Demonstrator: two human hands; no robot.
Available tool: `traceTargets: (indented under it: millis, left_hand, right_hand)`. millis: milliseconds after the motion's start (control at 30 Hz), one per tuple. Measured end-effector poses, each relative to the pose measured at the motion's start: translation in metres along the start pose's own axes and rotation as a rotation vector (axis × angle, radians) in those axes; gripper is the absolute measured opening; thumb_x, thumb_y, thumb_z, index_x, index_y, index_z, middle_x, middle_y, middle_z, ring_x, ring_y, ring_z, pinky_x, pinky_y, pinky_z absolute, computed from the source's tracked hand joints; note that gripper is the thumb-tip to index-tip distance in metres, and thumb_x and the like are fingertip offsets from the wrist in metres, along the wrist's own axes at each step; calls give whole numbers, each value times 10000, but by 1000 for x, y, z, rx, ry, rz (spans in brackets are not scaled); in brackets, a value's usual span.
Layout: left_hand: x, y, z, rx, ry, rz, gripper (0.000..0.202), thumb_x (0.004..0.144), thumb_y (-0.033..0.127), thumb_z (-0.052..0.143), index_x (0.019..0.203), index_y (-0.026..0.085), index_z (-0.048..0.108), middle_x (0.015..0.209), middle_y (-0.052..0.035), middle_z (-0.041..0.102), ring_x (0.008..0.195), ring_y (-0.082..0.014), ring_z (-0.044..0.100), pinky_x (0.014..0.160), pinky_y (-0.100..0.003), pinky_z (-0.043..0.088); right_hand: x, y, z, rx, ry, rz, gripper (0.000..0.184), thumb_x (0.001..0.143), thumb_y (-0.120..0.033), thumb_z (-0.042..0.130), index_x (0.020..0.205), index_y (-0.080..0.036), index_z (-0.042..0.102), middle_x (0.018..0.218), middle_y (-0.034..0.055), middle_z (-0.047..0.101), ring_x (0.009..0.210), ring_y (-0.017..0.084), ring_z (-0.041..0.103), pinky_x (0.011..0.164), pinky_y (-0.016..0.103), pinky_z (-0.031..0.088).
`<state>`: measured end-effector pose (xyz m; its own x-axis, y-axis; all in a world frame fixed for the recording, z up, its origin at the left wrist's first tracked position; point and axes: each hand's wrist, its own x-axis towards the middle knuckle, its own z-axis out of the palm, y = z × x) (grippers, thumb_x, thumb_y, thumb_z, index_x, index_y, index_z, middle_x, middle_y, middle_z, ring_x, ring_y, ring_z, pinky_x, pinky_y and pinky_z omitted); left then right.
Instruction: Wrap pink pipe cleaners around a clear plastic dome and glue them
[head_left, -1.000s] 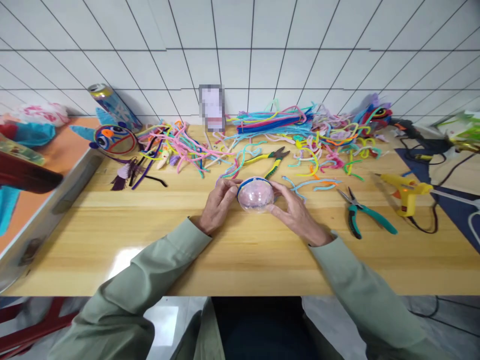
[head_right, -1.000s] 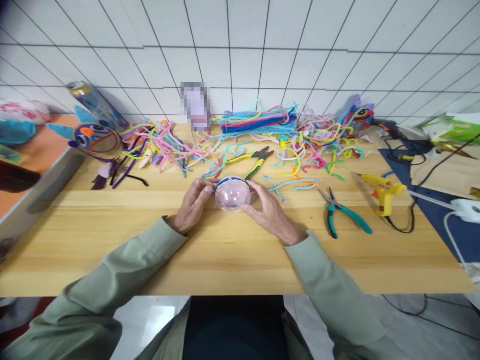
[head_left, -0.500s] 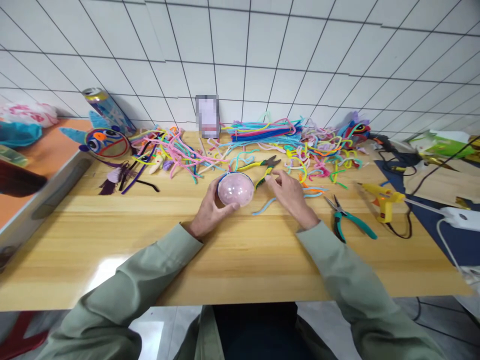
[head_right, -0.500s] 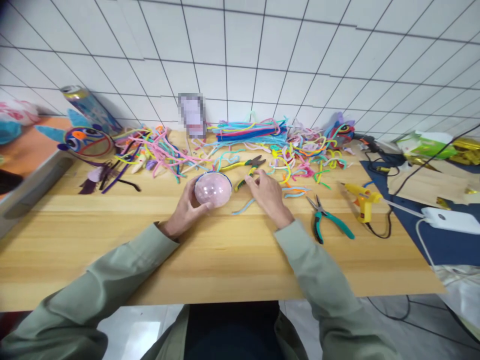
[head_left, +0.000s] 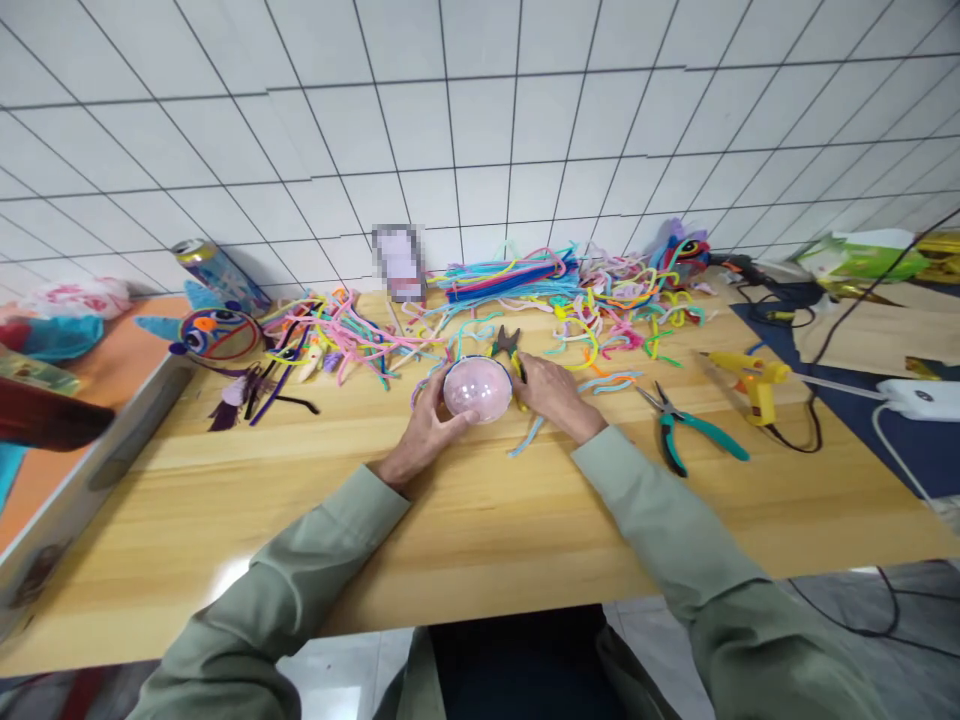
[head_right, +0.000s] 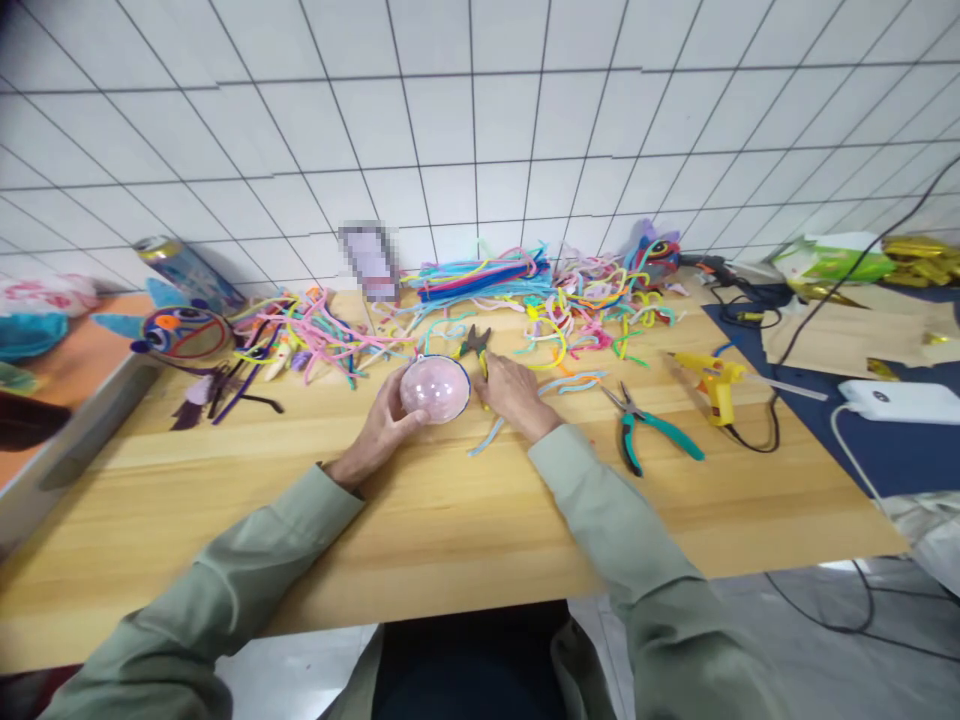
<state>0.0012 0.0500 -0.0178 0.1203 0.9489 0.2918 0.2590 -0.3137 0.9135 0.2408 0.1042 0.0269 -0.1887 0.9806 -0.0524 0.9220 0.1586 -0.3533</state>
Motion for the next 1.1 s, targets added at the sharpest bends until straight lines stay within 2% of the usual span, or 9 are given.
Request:
traceTargets:
  millis: [100, 233, 300, 400, 500, 567, 700, 900, 1100]
  left_hand:
    - [17, 2, 9, 63, 23, 35, 955, 801, 688, 832, 1551, 218, 477, 1573, -178, 591, 1484, -390, 564, 1240, -567, 468]
    - [40, 2, 18, 103, -23, 60, 925, 791, 615, 859, 1529, 199, 487, 1571, -181, 592, 1483, -381, 567, 1263, -569, 442]
    - [48, 2, 21, 106, -52, 88, 893, 811, 602, 841, 1523, 188, 494, 1557, -181, 601, 1476, -378, 570, 1267, -568, 436]
    - [54, 1, 26, 98, -95, 132, 854, 841, 602, 826, 1521, 193, 510, 1558, -179, 600, 1470, -379, 569, 1264, -572, 434]
    - [57, -1, 31, 41, -138, 140, 876, 845, 623, 832, 1533, 192, 506, 1548, -187, 606, 1437, -380, 595, 1234, -573, 464]
    - [58, -3, 34, 12, -156, 130, 906, 848, 635, 833, 1554, 187, 486, 1548, -198, 604, 1422, -384, 607, 1215, -582, 481]
    - [56, -6, 34, 60, -164, 157, 907, 867, 651, 820, 1572, 195, 477, 1574, -204, 585, 1465, -399, 574, 1246, -616, 442]
    - [53, -10, 36, 50, -150, 222, 928, 852, 684, 826, 1575, 216, 480, 1589, -197, 586, 1494, -396, 560, 1264, -595, 446]
    - [59, -18, 40, 0, -163, 237, 931, 882, 641, 821, 1614, 209, 440, 1609, -212, 565, 1529, -407, 527, 1282, -613, 418]
  right_hand:
    - [2, 10, -3, 72, 10, -57, 373, 1021, -266, 554, 1366, -210, 684, 1352, 161, 773, 1210, 308, 737, 1014, 396, 545]
    - [6, 29, -6, 206, 73, -110, 361, 1024, -227, 500, 1279, -173, 751, 1346, 174, 769, 1260, 316, 717, 1098, 444, 523]
    - [5, 36, -6, 288, 135, -117, 405, 1060, -272, 440, 1299, -153, 744, 1377, 179, 752, 1312, 306, 690, 1150, 459, 501]
    - [1, 39, -4, 418, 188, -159, 501, 1097, -439, 403, 1412, -171, 687, 1437, 151, 725, 1319, 279, 684, 1147, 446, 520]
    - [-3, 37, -2, 522, 159, -234, 615, 1043, -600, 510, 1479, -189, 644, 1429, 132, 731, 1246, 277, 712, 1071, 428, 575]
    - [-4, 35, 0, 604, 131, -259, 693, 980, -635, 608, 1506, -184, 622, 1435, 138, 726, 1222, 290, 714, 1049, 444, 588]
    - [-4, 36, 1, 708, 115, -261, 728, 912, -594, 708, 1514, -196, 615, 1447, 146, 713, 1208, 315, 710, 1057, 497, 589]
    - [1, 50, 8, 665, 154, -275, 738, 862, -582, 778, 1506, -252, 634, 1437, 137, 709, 1165, 335, 731, 1052, 542, 608]
    - [9, 63, 19, 745, 124, -234, 798, 855, -612, 796, 1557, -295, 586, 1514, 129, 669, 1306, 366, 702, 1148, 592, 560]
